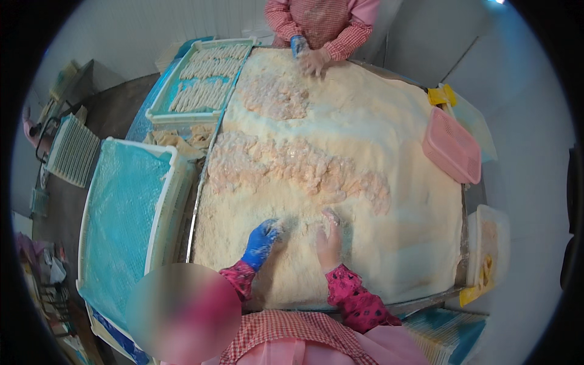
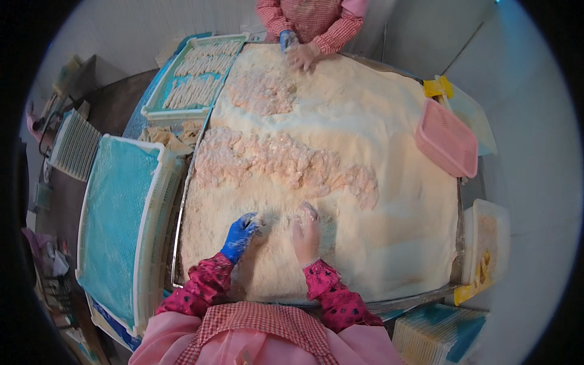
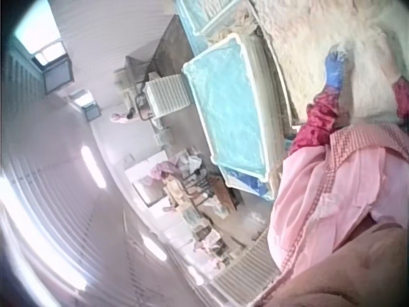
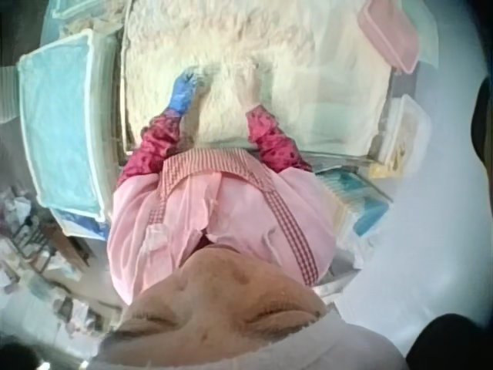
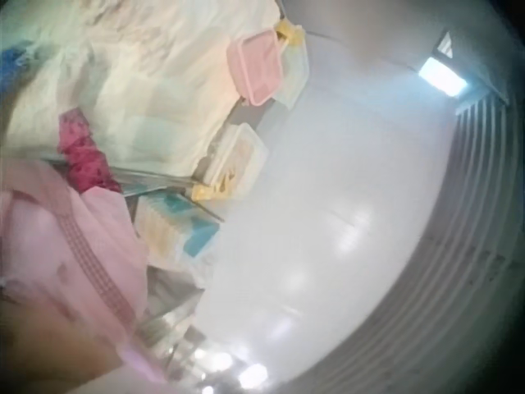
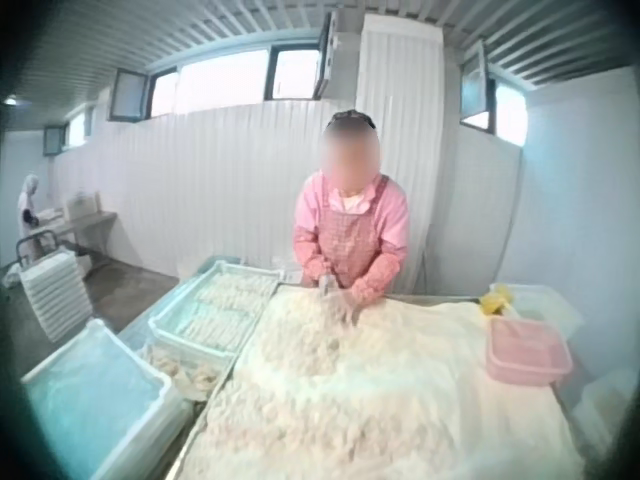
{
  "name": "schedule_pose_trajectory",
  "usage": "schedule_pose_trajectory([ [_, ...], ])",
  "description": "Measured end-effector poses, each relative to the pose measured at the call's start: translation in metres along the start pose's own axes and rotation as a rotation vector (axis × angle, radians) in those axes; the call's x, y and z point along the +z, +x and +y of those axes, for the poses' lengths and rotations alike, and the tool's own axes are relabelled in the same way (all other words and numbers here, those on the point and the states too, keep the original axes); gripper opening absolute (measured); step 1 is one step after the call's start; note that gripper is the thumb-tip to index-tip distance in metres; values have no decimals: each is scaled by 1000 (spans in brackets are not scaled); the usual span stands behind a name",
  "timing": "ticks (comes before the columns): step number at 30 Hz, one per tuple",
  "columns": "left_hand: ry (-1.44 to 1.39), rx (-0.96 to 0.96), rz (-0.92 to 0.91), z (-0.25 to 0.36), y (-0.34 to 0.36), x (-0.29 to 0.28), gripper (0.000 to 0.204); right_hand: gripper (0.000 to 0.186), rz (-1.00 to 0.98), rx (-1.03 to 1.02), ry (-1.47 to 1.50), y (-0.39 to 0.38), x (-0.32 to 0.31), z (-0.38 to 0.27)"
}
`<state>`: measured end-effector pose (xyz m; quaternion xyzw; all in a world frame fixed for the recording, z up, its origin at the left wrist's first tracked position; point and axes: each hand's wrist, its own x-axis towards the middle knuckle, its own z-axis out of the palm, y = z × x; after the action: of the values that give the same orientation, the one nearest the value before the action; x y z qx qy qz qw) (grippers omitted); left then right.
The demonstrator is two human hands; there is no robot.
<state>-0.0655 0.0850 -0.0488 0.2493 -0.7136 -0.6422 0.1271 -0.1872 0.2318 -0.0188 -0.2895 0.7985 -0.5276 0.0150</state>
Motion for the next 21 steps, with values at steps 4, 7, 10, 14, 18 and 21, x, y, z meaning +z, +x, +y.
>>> schedule_pose_trajectory([
  [4, -1005, -562, -79, 58, -28, 22, 37, 51, -320, -390, -510, -18, 44, -14],
  [7, -729, -146, 16, -7, -27, 29, 48, 54, -289, -379, -205, -13, 38, -64],
  [10, -1526, -83, -362, -42, -50, 10, 49, 61, -378, -391, 97, -16, 47, -89],
  [14, -1504, -335, 138, -5, -35, -6, 48, 63, -361, -239, 238, -6, 73, -79],
  [18, -1333, -222, 228, 55, -42, -51, 45, 29, 126, -84, -535, 87, 27, -12],
  [21, -1396, 69, 382, 87, -30, -84, 50, 25, 52, -86, -699, 120, -8, 59],
])
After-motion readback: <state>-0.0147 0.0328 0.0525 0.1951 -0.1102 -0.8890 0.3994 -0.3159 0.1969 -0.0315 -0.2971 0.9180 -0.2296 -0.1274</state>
